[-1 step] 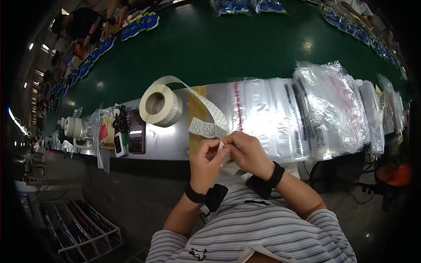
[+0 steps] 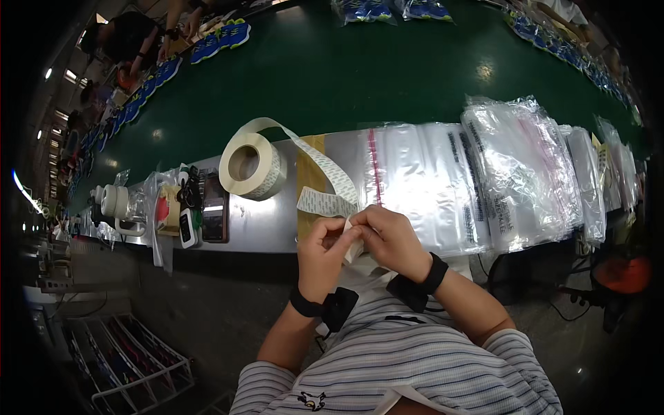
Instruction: The person stands at a factory assembly line and repeatedly applies printed labels to a stack of clear plastic bags. They peel a label from a roll, place it on a bag, and smooth it down before moving to the next bag in the stack.
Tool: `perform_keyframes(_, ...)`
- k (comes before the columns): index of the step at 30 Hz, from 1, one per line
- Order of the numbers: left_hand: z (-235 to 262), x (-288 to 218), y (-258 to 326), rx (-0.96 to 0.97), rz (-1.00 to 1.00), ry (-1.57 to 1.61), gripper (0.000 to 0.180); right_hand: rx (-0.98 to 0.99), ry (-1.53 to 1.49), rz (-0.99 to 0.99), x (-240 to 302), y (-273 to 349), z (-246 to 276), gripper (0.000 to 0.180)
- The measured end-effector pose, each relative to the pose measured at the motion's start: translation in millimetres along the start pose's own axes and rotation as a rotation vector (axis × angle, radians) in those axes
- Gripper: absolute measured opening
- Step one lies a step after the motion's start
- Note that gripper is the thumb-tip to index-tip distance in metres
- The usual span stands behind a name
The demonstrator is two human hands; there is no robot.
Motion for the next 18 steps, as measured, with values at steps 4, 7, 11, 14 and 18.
perform_keyframes(4, 14.6, -3.7, -20.1, -0.051, 0.078, 0.069, 0.01, -0.097, 0.131, -0.024, 3.0, -4.8, 9.5, 0.008)
perform_keyframes(7, 32.4, -29.7, -27.1, -0.342, -0.163, 0.05, 0.01, -0.242, 0.132, -0.153, -18.1, -8.0, 25.7, 0.012)
perform_keyframes(11, -4.2, -46.7, -6.9, 0.211, -0.336, -0.153, 0.02, -0.342, 0.123, -0.273, -44.2, -4.1, 51.7, 0.017)
perform_keyframes(14, -55.1, -14.9, 2.8, 0.457, -0.289, -0.194, 0.033, -0.435, 0.354, -0.073, -32.5, 5.5, 70.4, 0.013)
perform_keyframes(18, -61.1, 18.3, -12.6, 0.241, -0.1, 0.023, 0.051, -0.413, 0.784, 0.062, -21.8, 25.4, 67.3, 0.019)
Point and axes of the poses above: each hand's wrist, its own y-axis away from the middle knuckle, its own z-axis out of the back of the hand, x = y × z, the point moved 5 cm from there along -y, towards the middle knuckle, and after that the axes turned 13 degrees about -y, right-handed, at the moved point
